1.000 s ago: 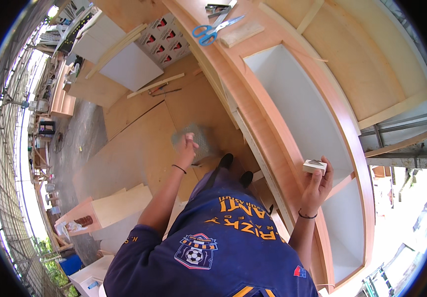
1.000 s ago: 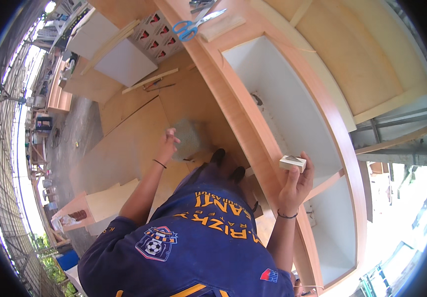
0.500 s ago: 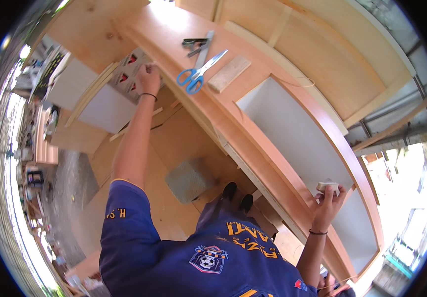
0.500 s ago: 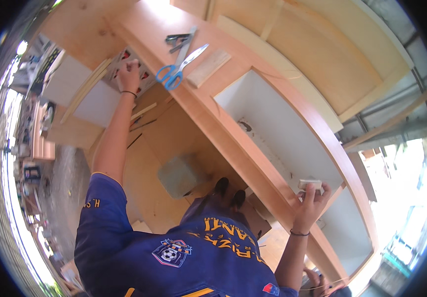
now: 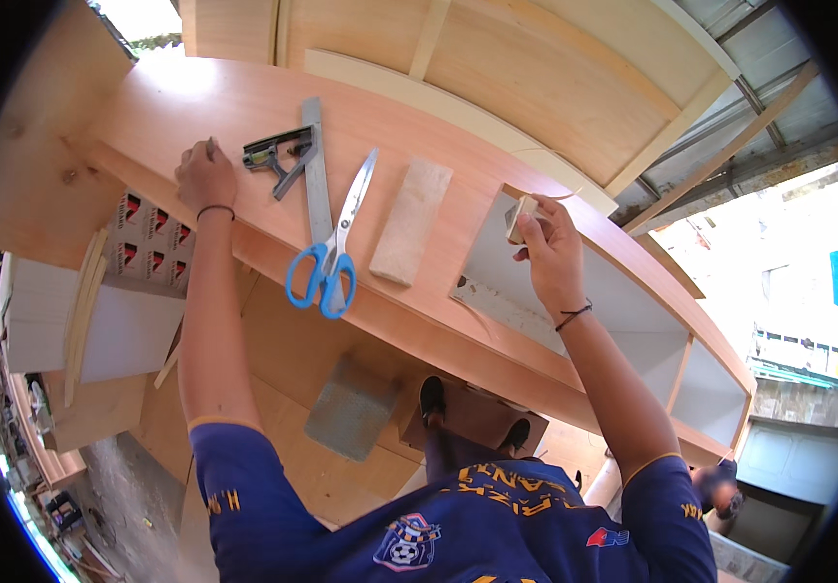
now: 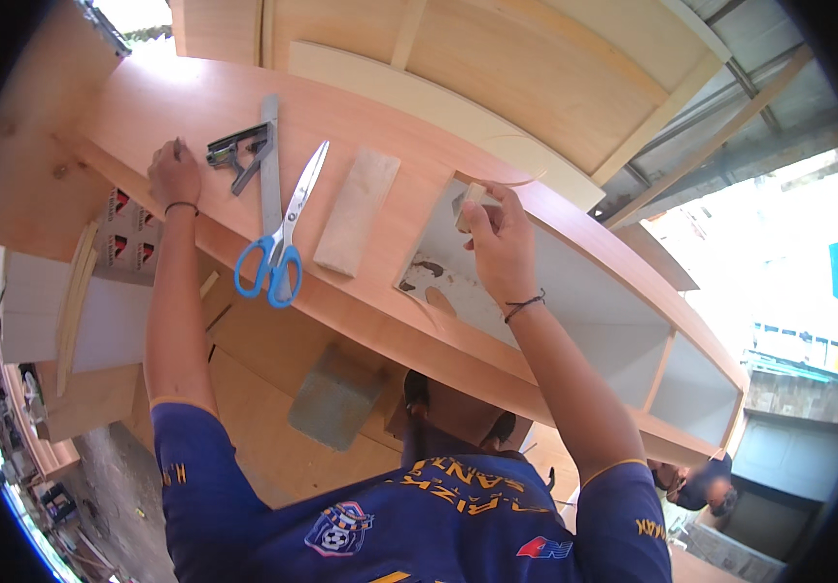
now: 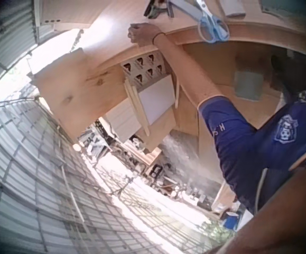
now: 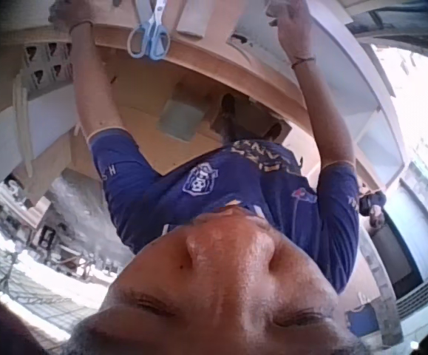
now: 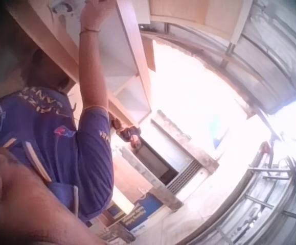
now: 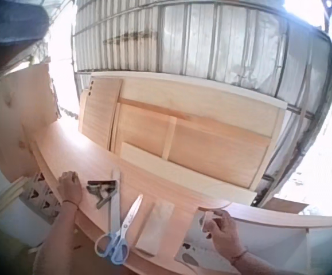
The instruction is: The person applies a flexible edging strip to the exposed rims of a wooden cabinet, using a white pressing block to secure the adhesive and a utility knife to trim the excess material.
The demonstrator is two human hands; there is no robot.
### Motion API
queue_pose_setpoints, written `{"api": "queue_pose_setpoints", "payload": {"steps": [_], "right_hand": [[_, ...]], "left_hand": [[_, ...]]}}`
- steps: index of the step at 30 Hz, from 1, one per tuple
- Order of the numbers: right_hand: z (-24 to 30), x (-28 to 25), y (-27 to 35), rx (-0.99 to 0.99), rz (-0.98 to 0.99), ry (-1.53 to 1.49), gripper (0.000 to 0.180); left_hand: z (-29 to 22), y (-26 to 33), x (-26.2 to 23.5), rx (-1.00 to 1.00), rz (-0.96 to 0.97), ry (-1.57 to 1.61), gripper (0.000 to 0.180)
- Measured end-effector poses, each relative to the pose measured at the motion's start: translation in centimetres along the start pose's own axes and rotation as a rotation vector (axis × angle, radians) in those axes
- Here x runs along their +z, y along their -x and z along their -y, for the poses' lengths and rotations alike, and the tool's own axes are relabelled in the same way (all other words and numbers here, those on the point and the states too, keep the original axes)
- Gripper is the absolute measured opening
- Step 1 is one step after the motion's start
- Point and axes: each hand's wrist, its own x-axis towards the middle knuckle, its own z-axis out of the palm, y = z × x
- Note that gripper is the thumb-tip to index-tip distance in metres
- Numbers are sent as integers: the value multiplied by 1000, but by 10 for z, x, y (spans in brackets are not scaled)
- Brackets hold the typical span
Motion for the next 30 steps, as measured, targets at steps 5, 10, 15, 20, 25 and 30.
{"api": "queue_pose_setpoints", "payload": {"steps": [5, 10, 15, 20, 25, 30], "right_hand": [[-4, 32, -19, -46, -113, 15, 39], [-10, 39, -24, -61, -162, 63, 39], [-10, 43, -24, -66, -145, 55, 40], [-8, 43, -21, -55, -142, 20, 40], [-7, 44, -19, -23, -127, 20, 39], [-13, 33, -24, -117, -112, 64, 35]], "left_hand": [[3, 6, -4, 20, 1, -14, 28], [4, 4, -1, 11, -8, 34, 28], [9, 0, 0, -2, -5, 43, 29], [4, 1, -4, -25, 40, 28, 27], [6, 0, -2, -41, 47, -14, 24], [3, 0, -1, -21, 41, 5, 25]]}}
